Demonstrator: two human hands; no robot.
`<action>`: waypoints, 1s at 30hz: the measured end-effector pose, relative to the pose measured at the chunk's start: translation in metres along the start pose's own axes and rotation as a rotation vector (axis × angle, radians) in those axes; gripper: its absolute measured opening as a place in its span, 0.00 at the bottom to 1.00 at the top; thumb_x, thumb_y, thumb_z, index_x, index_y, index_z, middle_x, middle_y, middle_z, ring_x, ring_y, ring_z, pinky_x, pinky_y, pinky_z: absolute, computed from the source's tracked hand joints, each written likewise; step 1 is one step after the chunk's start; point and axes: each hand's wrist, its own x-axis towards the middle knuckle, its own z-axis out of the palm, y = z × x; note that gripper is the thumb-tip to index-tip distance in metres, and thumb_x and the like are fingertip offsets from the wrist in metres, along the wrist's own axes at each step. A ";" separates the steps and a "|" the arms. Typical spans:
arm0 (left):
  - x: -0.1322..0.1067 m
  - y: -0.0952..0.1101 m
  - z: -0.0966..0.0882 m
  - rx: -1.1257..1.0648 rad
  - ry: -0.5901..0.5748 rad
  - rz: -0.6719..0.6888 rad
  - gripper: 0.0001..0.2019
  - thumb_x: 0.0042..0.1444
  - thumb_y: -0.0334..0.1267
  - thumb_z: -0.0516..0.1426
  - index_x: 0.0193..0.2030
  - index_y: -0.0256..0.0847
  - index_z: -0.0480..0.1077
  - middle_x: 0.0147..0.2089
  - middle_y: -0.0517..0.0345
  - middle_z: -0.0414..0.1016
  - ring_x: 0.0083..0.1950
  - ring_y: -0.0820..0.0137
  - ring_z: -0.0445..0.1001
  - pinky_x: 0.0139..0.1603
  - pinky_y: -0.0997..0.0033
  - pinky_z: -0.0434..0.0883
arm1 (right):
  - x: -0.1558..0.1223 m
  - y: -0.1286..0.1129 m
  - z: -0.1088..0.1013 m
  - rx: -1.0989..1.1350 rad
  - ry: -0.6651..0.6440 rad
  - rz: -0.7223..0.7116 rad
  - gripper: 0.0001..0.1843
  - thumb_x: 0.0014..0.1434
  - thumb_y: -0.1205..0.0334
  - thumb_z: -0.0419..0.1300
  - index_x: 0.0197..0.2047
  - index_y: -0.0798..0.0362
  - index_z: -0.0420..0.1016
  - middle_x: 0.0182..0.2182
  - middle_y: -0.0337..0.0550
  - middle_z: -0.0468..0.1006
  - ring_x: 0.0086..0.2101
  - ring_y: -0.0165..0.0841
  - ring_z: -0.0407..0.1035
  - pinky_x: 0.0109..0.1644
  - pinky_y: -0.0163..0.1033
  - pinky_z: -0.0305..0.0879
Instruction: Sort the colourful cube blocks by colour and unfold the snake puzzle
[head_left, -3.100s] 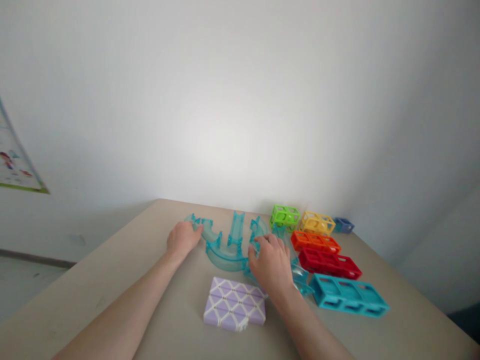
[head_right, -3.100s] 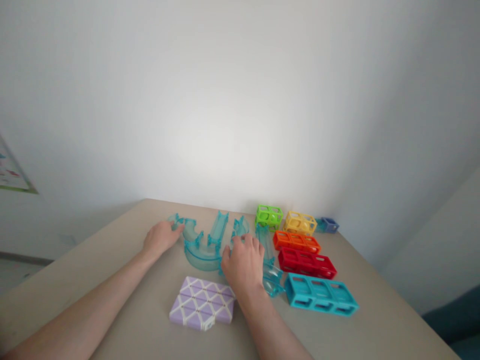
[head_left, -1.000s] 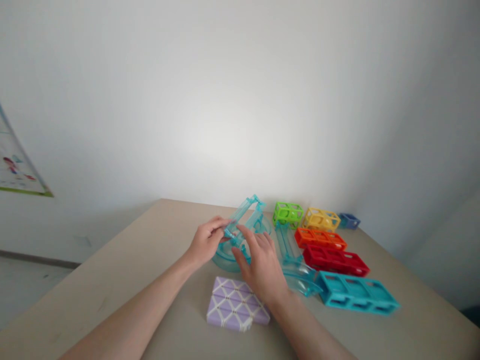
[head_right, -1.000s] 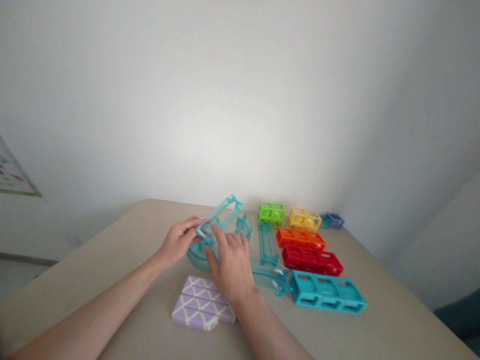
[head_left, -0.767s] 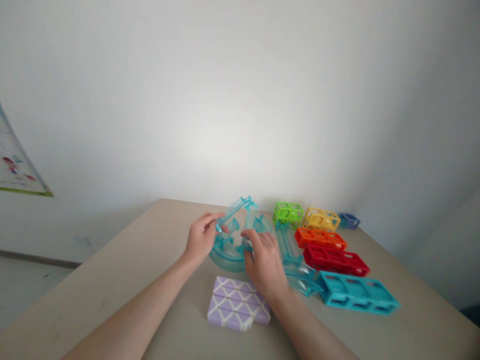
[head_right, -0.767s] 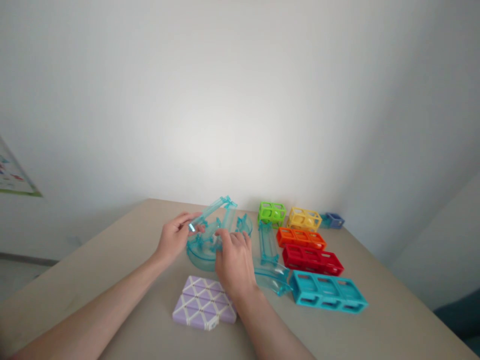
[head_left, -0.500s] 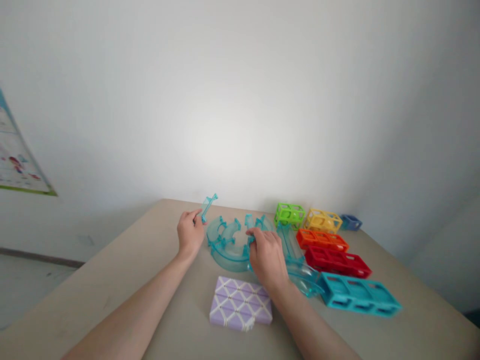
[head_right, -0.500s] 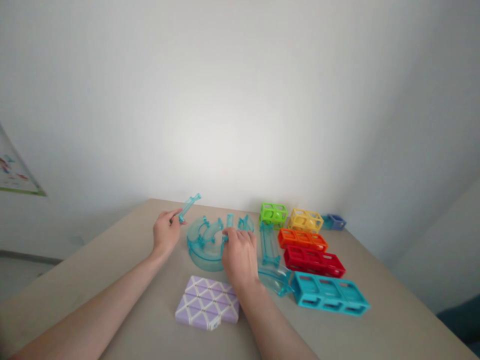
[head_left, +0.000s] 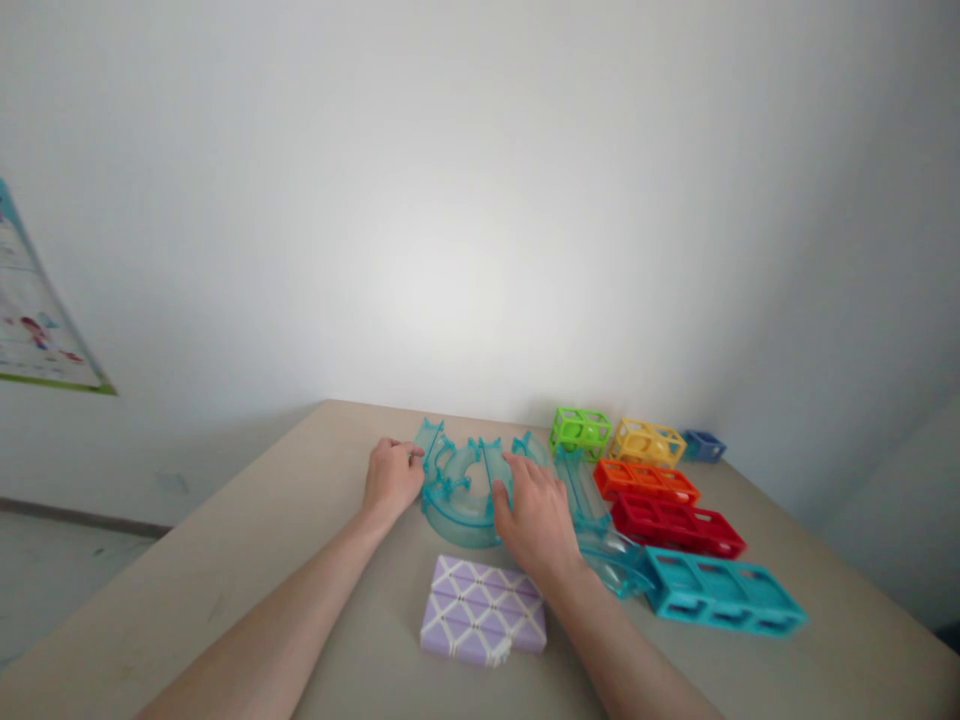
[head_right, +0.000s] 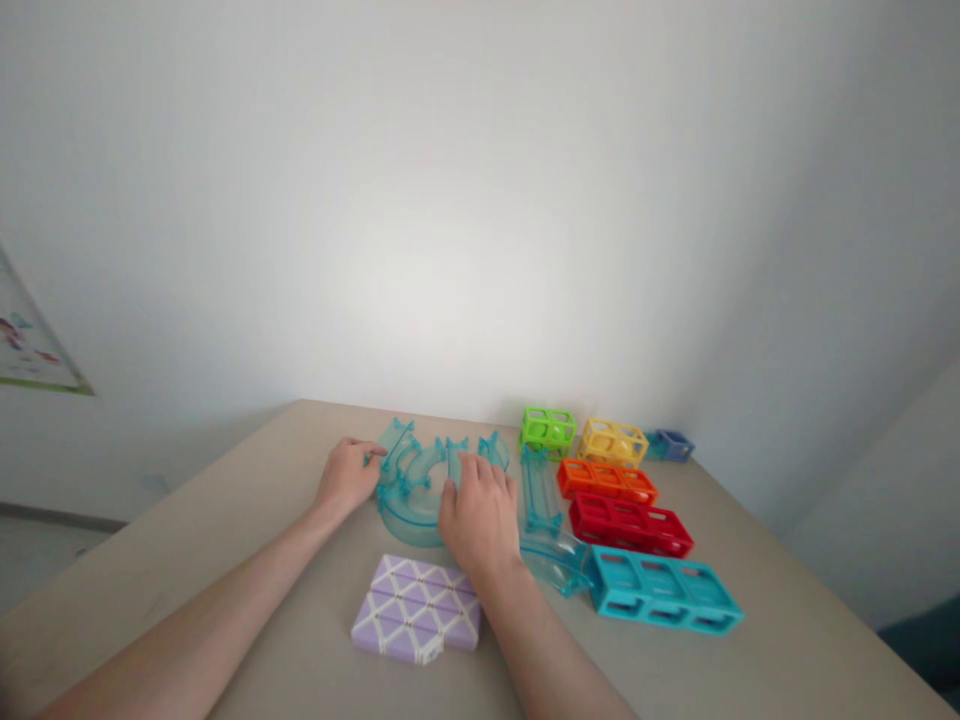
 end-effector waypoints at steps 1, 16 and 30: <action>0.000 0.002 -0.001 -0.016 0.011 0.024 0.13 0.53 0.31 0.53 0.39 0.39 0.79 0.39 0.47 0.72 0.45 0.59 0.72 0.54 0.58 0.68 | 0.000 0.001 -0.002 -0.032 0.030 0.040 0.21 0.62 0.61 0.49 0.57 0.57 0.68 0.50 0.55 0.74 0.50 0.45 0.66 0.52 0.48 0.58; -0.021 0.032 -0.016 -0.222 -0.336 0.524 0.17 0.60 0.43 0.53 0.53 0.45 0.74 0.57 0.49 0.70 0.60 0.58 0.66 0.63 0.54 0.59 | 0.003 0.011 -0.007 -0.098 -0.134 0.173 0.17 0.60 0.57 0.52 0.43 0.55 0.78 0.41 0.57 0.80 0.45 0.50 0.72 0.54 0.59 0.54; -0.023 0.040 -0.019 -0.238 -0.508 0.518 0.28 0.61 0.48 0.52 0.67 0.56 0.54 0.63 0.55 0.67 0.64 0.58 0.63 0.68 0.45 0.45 | -0.003 0.005 -0.007 0.019 -0.142 -0.141 0.19 0.62 0.62 0.52 0.55 0.53 0.69 0.59 0.53 0.68 0.56 0.43 0.65 0.63 0.61 0.41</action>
